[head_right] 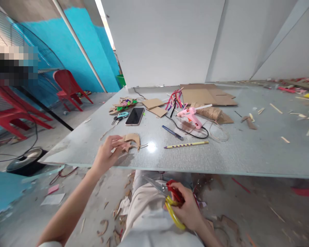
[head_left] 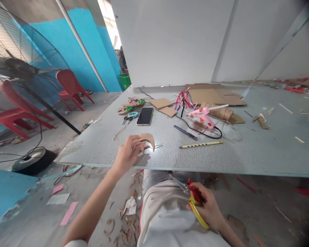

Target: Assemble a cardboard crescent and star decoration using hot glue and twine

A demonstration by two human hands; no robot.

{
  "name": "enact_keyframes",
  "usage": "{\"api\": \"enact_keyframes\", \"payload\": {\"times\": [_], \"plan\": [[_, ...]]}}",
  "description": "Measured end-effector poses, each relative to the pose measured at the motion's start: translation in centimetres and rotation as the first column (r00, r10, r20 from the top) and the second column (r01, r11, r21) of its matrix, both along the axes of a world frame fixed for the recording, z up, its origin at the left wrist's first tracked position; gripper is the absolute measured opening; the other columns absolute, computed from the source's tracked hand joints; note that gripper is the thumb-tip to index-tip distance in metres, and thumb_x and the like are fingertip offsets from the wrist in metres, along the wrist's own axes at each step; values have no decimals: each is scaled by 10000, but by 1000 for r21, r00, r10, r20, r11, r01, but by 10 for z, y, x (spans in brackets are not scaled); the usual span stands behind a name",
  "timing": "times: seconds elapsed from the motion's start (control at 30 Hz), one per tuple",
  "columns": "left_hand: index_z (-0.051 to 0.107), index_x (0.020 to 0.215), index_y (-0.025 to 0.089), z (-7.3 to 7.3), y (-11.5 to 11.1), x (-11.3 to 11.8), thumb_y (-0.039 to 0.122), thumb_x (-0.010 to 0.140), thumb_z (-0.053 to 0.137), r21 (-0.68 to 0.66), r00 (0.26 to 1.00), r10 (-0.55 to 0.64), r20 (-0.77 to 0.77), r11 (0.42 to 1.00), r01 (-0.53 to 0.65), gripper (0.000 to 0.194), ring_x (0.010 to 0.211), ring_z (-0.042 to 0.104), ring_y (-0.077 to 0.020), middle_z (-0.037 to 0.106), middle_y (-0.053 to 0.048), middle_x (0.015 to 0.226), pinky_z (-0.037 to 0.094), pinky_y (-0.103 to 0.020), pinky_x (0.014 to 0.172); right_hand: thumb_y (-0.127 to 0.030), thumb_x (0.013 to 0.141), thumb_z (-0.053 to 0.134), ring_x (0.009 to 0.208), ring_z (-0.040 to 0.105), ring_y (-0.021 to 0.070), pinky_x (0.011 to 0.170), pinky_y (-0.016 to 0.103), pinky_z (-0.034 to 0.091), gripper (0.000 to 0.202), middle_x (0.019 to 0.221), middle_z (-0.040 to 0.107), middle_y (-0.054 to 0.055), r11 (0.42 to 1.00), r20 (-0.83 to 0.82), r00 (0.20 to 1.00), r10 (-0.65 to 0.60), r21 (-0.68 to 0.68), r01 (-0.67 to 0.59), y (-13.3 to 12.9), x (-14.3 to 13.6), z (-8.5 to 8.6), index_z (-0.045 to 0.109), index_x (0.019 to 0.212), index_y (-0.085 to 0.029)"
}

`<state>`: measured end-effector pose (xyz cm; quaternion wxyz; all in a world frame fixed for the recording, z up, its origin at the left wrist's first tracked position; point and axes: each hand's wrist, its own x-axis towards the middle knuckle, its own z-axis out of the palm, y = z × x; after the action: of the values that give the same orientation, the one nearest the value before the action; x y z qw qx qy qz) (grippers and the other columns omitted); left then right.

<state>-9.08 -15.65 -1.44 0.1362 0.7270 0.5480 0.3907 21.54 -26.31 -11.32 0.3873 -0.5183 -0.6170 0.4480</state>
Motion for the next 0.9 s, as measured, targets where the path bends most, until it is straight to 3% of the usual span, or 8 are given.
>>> {"api": "enact_keyframes", "payload": {"times": [0.13, 0.33, 0.43, 0.53, 0.67, 0.73, 0.8, 0.9], "plan": [[421, 1090, 236, 0, 0, 2, 355, 956, 447, -6, 994, -73, 76, 997, 73, 182, 918, 726, -172, 772, -34, 900, 528, -316, 824, -267, 613, 736, 563, 445, 98, 530, 205, 401, 356, 675, 565, -30, 1000, 17, 1000, -5, 8, 5, 0, -1, -2, 668, 950, -178], [514, 1001, 228, 0, 3, 2, 404, 832, 627, 63, 992, 91, 81, 993, -96, 269, 802, 715, -186, 723, 5, 759, 510, -297, 753, -302, 618, 771, 636, 544, 127, 599, 225, 461, 396, 771, 648, 7, 999, 78, 997, -13, 51, 9, -1, 1, -6, 687, 987, -184], [550, 955, 215, 3, 3, 3, 372, 893, 515, 117, 995, 95, -11, 989, -93, 172, 754, 688, -169, 710, -11, 764, 491, -274, 694, -313, 619, 772, 666, 579, 143, 610, 233, 483, 408, 811, 670, 25, 999, 103, 994, -25, 49, 20, -2, 1, -8, 694, 1000, -190], [597, 912, 204, 5, 4, 6, 348, 951, 383, 135, 985, 69, -156, 990, -48, 261, 656, 640, -154, 690, -25, 723, 456, -263, 634, -327, 607, 776, 669, 594, 155, 609, 243, 497, 413, 812, 679, 34, 998, 120, 992, -49, 55, 42, -3, 1, -8, 703, 992, -198], [681, 852, 212, 15, 14, 5, 561, 882, 527, 122, 901, 99, -423, 991, -51, 382, 599, 591, -181, 601, -16, 553, 421, -283, 610, -345, 593, 778, 679, 606, 174, 630, 267, 514, 410, 790, 683, 38, 997, 133, 989, -59, 55, 52, -3, 1, -3, 712, 972, -205], [711, 883, 227, 25, 25, 2, 588, 881, 529, 52, 852, -31, -523, 996, 68, 404, 731, 632, -201, 668, -43, 682, 463, -313, 723, -342, 586, 778, 686, 609, 181, 646, 279, 521, 410, 798, 688, 43, 997, 141, 988, -63, 49, 57, -3, 0, -2, 713, 966, -201], [728, 989, 263, 35, 42, -5, 537, 923, 491, -38, 795, -236, -559, 965, 260, 368, 1046, 627, -240, 714, -77, 1039, 452, -365, 930, -335, 582, 776, 682, 610, 181, 658, 287, 525, 400, 800, 692, 46, 997, 148, 987, -68, 53, 60, -3, 0, -1, 710, 951, -194], [659, 1234, 301, 41, 69, -17, 507, 902, 550, -233, 697, -500, -514, 863, 448, 406, 1382, 431, -267, 564, -95, 1408, 351, -392, 1120, -344, 591, 771, 685, 621, 182, 680, 296, 533, 373, 800, 707, 43, 995, 155, 986, -64, 79, 52, -3, -1, 0, 709, 927, -196]]}}
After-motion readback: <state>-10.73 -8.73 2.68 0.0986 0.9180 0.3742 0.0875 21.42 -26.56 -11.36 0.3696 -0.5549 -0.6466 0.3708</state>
